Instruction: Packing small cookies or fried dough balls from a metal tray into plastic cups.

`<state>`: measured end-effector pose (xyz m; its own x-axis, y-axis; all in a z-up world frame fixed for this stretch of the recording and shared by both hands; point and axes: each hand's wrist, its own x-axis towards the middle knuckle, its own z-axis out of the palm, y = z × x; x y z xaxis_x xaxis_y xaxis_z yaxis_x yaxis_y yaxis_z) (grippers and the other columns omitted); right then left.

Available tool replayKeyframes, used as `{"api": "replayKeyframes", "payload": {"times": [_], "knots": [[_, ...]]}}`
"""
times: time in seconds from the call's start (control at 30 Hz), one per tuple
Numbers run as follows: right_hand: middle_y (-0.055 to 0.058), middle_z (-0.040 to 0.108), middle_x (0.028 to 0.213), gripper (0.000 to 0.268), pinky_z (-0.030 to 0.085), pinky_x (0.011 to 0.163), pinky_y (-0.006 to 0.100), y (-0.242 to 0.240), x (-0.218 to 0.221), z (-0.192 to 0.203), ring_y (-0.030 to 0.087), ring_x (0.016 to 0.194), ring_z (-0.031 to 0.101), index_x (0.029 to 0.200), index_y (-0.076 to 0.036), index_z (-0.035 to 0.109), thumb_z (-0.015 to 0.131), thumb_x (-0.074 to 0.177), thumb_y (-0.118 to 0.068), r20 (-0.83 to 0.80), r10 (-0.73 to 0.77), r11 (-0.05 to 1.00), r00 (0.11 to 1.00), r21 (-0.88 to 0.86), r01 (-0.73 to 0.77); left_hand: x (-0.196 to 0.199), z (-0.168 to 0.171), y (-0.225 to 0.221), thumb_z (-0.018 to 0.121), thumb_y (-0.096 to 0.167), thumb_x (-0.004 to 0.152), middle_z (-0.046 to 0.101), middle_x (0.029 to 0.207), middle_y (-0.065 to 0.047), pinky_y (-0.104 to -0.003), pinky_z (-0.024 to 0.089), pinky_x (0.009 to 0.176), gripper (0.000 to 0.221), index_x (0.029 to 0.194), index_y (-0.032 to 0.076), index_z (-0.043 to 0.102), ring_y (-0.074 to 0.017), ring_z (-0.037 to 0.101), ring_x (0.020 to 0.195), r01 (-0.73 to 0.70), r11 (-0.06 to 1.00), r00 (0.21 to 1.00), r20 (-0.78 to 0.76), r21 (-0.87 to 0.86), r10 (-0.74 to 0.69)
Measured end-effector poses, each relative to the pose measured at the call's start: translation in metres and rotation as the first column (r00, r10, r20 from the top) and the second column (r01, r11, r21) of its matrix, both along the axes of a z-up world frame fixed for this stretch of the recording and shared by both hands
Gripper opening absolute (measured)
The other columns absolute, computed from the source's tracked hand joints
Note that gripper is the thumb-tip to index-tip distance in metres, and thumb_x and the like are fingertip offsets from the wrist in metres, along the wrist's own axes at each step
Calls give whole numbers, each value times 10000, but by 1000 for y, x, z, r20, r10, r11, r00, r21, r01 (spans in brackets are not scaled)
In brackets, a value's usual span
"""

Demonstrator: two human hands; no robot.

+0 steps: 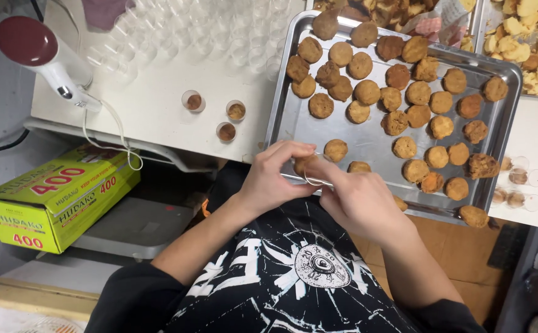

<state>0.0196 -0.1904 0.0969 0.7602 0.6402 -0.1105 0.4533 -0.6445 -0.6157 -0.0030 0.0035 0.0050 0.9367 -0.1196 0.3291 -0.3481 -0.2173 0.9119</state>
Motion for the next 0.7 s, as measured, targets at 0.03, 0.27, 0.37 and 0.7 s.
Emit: {"api": "replayKeyframes", "payload": {"times": [0.03,0.27,0.37,0.7], "knots": [[94,771,1061,452,566,664,458,1,0,-2,328,793,733,1256,-101,579,645,811,-54,11,24,998,1000,52,-24,-2,1,0,934,139,707,715,1212,-114,-349,587,999,534,1140,40,639,-264,717,1147,9,1000,1000,9,-9,-9],[61,766,1136,465,574,636,429,-2,-3,-13,311,752,751,1240,-76,508,638,798,-9,-83,-15,999,996,41,19,-4,1,4,929,138,696,722,1189,-97,-334,595,959,519,1124,52,650,-236,737,1108,-5,1000,997,-80,-18,3],[103,726,1200,488,586,716,424,0,-5,-15,342,910,747,1279,-52,489,634,817,12,26,88,982,996,165,-91,-5,1,5,932,133,703,723,1204,-98,-335,588,962,524,1131,49,642,-244,720,1118,-17,1000,1000,-10,-1,17],[100,740,1210,506,588,665,373,0,0,-26,279,813,764,1288,-46,486,608,803,32,-117,52,985,992,171,-32,-2,-1,12,915,155,696,728,1164,-106,-310,604,883,520,1136,45,659,-211,734,1011,-11,1000,993,-121,12,13]]}}
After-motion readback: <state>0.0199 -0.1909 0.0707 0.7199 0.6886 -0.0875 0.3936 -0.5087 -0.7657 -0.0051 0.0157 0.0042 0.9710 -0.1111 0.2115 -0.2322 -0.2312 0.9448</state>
